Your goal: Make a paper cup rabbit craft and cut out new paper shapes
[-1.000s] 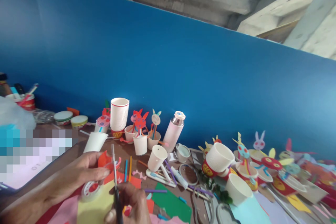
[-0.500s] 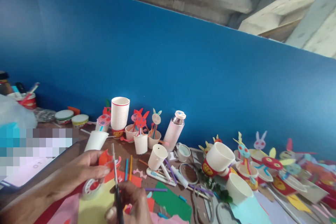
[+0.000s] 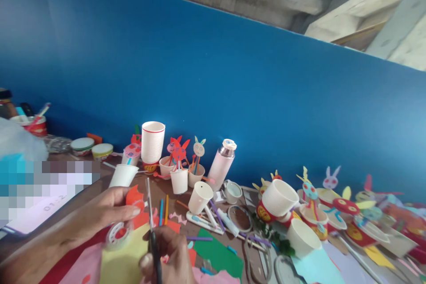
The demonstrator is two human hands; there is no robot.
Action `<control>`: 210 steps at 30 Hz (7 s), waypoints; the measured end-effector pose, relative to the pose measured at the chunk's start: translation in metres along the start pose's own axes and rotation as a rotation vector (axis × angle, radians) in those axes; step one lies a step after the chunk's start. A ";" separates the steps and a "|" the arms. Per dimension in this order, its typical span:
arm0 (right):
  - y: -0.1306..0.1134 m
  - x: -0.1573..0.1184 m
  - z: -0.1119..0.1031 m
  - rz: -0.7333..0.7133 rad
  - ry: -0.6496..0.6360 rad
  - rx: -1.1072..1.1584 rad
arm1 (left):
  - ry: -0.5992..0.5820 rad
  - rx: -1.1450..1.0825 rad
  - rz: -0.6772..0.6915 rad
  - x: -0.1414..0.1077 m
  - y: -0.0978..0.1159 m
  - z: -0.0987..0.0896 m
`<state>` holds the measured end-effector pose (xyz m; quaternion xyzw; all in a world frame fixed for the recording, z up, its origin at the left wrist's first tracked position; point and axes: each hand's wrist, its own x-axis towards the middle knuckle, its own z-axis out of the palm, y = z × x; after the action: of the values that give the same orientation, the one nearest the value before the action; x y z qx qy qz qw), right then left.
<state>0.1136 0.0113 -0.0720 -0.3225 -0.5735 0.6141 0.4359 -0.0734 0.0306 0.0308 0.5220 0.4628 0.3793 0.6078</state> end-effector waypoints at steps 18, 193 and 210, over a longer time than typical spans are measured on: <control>-0.004 0.003 -0.005 -0.085 -0.077 -0.161 | 0.042 0.051 0.025 -0.001 0.003 0.005; 0.001 -0.004 -0.010 -0.053 -0.095 -0.271 | -0.011 -0.039 -0.045 0.002 0.002 0.012; -0.013 -0.004 -0.006 0.047 -0.009 -0.272 | 0.025 -0.016 -0.058 0.000 0.002 0.011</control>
<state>0.1230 0.0101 -0.0607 -0.3893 -0.6455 0.5422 0.3712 -0.0631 0.0283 0.0328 0.4987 0.4823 0.3716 0.6169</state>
